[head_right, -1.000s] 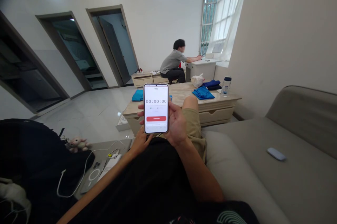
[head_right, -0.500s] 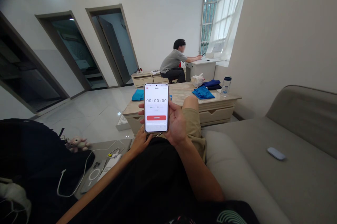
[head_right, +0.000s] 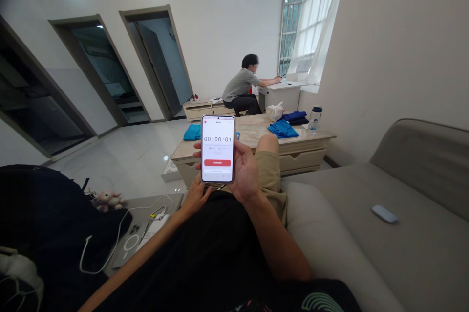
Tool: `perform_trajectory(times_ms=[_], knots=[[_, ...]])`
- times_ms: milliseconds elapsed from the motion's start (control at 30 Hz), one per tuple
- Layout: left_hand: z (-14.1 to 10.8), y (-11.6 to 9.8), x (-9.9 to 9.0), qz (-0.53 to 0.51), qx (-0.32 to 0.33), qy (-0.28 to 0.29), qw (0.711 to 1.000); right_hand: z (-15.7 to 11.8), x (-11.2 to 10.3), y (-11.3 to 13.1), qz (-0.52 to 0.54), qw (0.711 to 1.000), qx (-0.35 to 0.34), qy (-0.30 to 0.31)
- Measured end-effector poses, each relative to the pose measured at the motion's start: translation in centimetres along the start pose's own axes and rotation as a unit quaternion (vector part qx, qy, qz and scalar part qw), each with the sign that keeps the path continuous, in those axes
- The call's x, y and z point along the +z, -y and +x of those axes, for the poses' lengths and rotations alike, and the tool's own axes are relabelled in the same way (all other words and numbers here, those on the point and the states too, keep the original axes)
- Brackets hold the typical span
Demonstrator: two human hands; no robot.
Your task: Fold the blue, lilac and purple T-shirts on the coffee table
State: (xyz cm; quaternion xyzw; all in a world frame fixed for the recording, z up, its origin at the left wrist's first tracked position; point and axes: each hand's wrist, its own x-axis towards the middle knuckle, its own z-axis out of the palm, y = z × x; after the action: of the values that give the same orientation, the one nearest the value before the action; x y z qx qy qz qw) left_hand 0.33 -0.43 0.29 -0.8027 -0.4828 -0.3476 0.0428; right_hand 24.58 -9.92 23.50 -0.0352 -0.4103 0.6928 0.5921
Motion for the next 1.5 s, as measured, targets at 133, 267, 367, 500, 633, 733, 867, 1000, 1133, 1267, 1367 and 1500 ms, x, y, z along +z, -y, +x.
perform_trajectory(times_ms=[133,267,367,500,633,733,867,1000,1133,1267,1367,1500], knots=[[0.0,-0.2,-0.4,0.004,-0.003,0.006,1.0,0.0,0.1,0.0,0.013,1.0,0.004,-0.012],[0.4,-1.1,-0.6,0.024,-0.006,0.004,1.0,0.1,-0.1,-0.2,0.022,1.0,0.014,-0.016],[0.8,-2.5,-0.3,0.055,-0.014,-0.01,0.998,0.4,-0.9,-0.4,0.037,0.998,0.038,-0.021],[1.4,-3.9,-0.7,0.065,-0.005,0.018,0.998,1.3,-2.4,-0.9,0.065,0.994,0.071,-0.06],[2.5,-4.2,-2.1,0.03,0.004,0.058,0.998,3.2,-3.8,-1.4,0.089,0.981,0.112,-0.13],[4.0,-3.9,-2.7,0.005,-0.005,0.076,0.997,5.0,-5.1,-1.8,0.1,0.97,0.138,-0.174],[6.6,-3.1,-2.6,-0.022,-0.043,0.097,0.994,7.3,-7.3,-2.7,0.115,0.951,0.176,-0.228],[9.3,-2.5,-1.9,-0.033,-0.082,0.079,0.993,9.4,-9.7,-3.3,0.13,0.935,0.182,-0.277],[10.4,-2.7,-1.2,-0.006,-0.117,0.034,0.993,11.5,-11.8,-3.7,0.121,0.922,0.181,-0.32],[9.6,-2.7,-1.2,-0.014,-0.121,0.032,0.992,13.7,-13.3,-4.4,0.124,0.91,0.206,-0.339],[8.8,-2.4,-1.4,-0.029,-0.125,0.034,0.991,15.2,-13.7,-5.1,0.121,0.903,0.214,-0.351],[8.2,-2.1,-1.6,-0.036,-0.141,0.026,0.989,16.7,-13.7,-6.2,0.111,0.902,0.23,-0.348]])
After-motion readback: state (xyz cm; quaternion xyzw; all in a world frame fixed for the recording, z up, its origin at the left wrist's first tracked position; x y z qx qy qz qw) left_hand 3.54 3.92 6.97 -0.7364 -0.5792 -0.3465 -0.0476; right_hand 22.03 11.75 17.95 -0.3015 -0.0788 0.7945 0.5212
